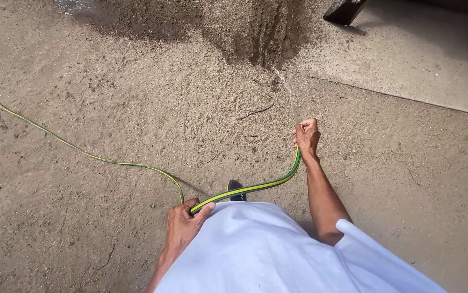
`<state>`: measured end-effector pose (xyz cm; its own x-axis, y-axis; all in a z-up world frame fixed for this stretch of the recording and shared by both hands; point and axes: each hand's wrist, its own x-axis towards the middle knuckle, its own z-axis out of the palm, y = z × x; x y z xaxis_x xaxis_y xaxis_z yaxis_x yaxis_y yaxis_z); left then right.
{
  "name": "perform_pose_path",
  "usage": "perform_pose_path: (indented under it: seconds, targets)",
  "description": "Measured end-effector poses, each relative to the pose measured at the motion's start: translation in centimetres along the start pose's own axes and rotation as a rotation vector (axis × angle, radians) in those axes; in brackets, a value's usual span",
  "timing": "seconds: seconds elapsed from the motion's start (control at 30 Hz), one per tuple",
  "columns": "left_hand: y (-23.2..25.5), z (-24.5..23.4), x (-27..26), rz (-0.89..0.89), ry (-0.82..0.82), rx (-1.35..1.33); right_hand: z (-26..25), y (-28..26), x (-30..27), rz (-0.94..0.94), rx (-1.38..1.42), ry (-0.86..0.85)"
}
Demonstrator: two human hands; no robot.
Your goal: Watering the ground and plants in a garden using a handheld hose.
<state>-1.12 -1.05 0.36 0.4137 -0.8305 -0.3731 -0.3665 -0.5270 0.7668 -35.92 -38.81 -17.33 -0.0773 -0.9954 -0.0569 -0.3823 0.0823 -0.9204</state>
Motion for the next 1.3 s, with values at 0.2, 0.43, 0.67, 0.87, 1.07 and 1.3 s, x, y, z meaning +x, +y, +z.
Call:
perform_pose_path:
  seconds: [0.2,0.43,0.67,0.87,1.07,1.3]
  targets:
    - [-1.5,-0.1,0.0,0.048,0.025,-0.025,2.3,-4.1,0.5,0.014,-0.051,-0.105]
    - [-2.5,-0.3,-0.3,0.019,0.059,-0.017,4.0,-6.0,0.8,-0.052,-0.076,-0.153]
    - [-1.6,-0.3,-0.1,-0.026,0.052,-0.015,2.6,-4.1,0.7,0.076,-0.135,-0.086]
    - [-0.9,-1.0,-0.7,-0.070,0.029,-0.010,2.5,-3.7,-0.1,0.093,-0.145,-0.097]
    - [-1.4,-1.6,-1.6,-0.077,0.074,-0.072,6.6,-5.7,0.7,0.068,-0.119,-0.209]
    - [-2.3,-1.9,-3.3,-0.126,0.152,-0.116,10.5,-9.7,0.4,-0.023,-0.054,-0.344]
